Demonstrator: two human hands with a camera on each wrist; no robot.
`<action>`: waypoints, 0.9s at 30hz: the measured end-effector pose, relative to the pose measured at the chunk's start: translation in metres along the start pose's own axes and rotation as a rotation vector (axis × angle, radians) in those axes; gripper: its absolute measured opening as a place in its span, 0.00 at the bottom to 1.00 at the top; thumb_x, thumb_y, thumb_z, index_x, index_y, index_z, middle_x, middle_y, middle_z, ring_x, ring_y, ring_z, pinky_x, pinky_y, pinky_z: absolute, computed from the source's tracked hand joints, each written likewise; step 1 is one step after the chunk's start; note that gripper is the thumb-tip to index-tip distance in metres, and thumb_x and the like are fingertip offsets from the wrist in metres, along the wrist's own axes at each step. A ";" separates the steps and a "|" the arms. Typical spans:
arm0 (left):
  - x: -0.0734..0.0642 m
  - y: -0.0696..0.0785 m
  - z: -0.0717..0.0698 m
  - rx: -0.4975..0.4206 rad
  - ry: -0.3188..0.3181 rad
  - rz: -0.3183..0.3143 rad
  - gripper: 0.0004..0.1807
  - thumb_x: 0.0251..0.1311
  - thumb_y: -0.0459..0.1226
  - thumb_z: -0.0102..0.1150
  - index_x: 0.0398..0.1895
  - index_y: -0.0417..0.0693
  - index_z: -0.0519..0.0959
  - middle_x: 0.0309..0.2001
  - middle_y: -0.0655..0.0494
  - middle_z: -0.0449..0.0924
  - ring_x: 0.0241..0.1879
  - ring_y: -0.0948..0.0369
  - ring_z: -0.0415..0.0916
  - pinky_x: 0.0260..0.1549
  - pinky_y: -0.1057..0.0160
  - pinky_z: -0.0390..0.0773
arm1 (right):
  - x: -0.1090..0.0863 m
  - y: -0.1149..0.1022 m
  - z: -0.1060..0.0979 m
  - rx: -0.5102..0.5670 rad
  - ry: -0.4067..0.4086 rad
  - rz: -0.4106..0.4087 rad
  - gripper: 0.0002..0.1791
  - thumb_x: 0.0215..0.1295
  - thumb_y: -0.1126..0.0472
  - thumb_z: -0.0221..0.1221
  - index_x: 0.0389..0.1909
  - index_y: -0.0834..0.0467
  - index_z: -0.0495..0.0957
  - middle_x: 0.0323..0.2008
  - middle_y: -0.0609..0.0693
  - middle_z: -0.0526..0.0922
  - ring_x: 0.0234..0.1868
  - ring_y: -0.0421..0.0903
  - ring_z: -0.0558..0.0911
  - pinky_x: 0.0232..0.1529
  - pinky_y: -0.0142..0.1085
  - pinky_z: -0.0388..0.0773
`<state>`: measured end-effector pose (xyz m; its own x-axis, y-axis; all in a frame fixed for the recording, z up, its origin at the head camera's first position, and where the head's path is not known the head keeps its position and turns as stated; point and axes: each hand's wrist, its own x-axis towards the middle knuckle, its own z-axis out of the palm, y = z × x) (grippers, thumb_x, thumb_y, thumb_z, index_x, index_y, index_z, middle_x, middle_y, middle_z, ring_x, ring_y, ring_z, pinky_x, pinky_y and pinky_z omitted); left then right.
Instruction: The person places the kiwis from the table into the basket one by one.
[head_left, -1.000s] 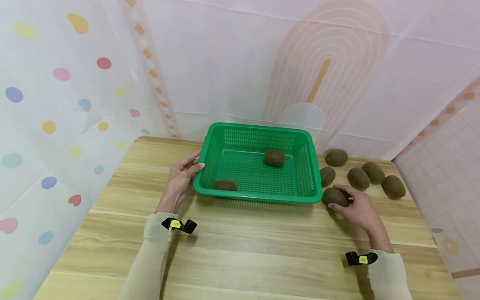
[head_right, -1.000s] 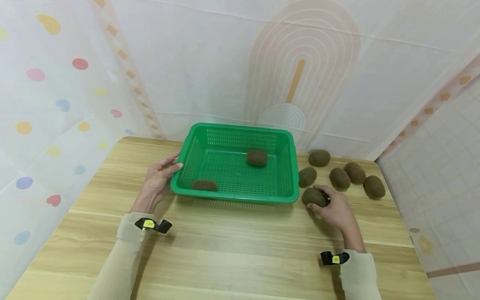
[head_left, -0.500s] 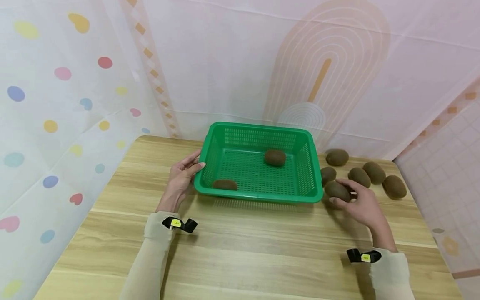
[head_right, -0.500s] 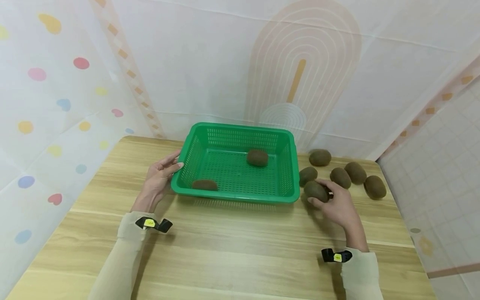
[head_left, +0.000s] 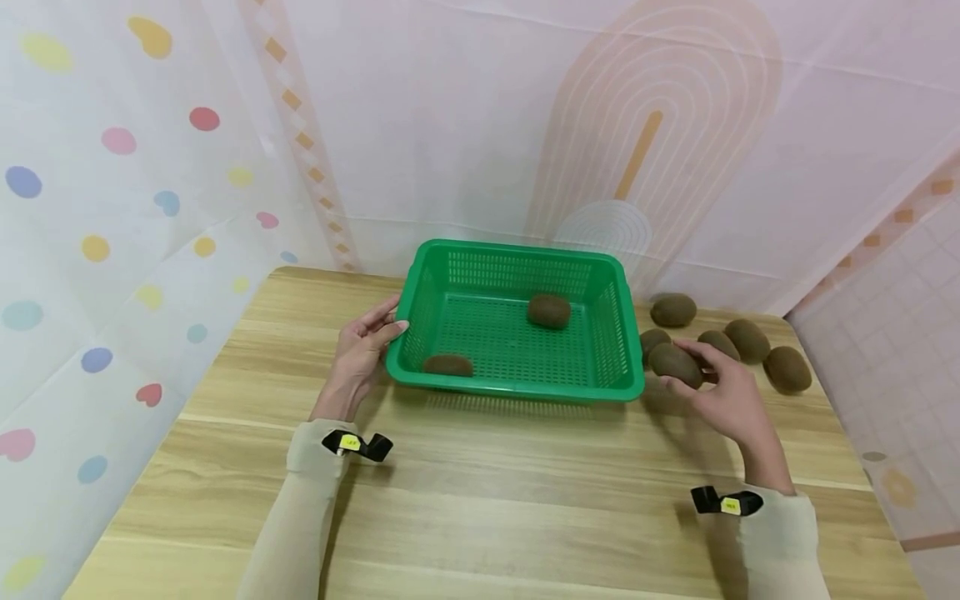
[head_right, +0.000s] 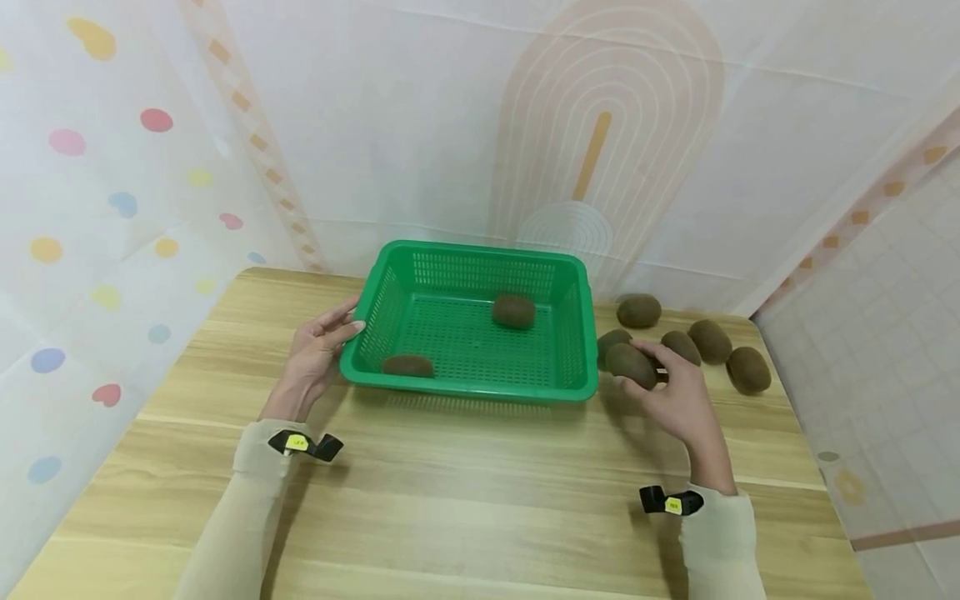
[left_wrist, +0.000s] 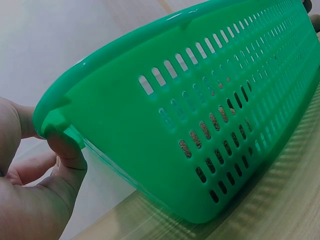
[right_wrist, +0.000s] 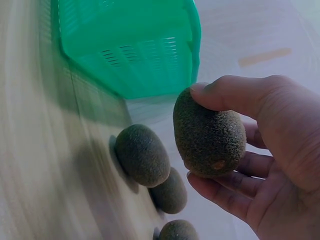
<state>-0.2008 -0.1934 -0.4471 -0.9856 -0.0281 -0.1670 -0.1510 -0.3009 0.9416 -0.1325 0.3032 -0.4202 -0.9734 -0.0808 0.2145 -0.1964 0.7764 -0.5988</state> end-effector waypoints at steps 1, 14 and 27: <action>0.000 0.000 0.000 0.003 0.000 0.002 0.33 0.67 0.28 0.63 0.75 0.43 0.69 0.39 0.64 0.79 0.35 0.71 0.78 0.33 0.76 0.84 | 0.000 -0.001 0.000 0.003 0.001 0.001 0.30 0.65 0.54 0.70 0.67 0.56 0.77 0.57 0.58 0.83 0.45 0.24 0.73 0.44 0.17 0.73; -0.001 0.001 0.001 0.001 -0.002 0.002 0.33 0.67 0.27 0.63 0.75 0.43 0.69 0.37 0.63 0.79 0.34 0.71 0.78 0.33 0.75 0.84 | 0.007 -0.012 -0.001 0.033 0.041 -0.030 0.30 0.65 0.52 0.70 0.66 0.55 0.78 0.53 0.56 0.84 0.46 0.22 0.73 0.47 0.13 0.70; -0.001 0.002 0.001 0.014 -0.004 -0.002 0.32 0.68 0.27 0.61 0.75 0.42 0.68 0.37 0.64 0.79 0.34 0.71 0.78 0.34 0.76 0.84 | 0.016 -0.028 -0.003 0.047 0.051 -0.063 0.30 0.64 0.52 0.71 0.67 0.53 0.78 0.56 0.56 0.85 0.45 0.27 0.76 0.45 0.16 0.72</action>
<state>-0.2003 -0.1928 -0.4443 -0.9855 -0.0238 -0.1680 -0.1541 -0.2880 0.9452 -0.1423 0.2822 -0.3974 -0.9518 -0.0962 0.2912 -0.2639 0.7405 -0.6181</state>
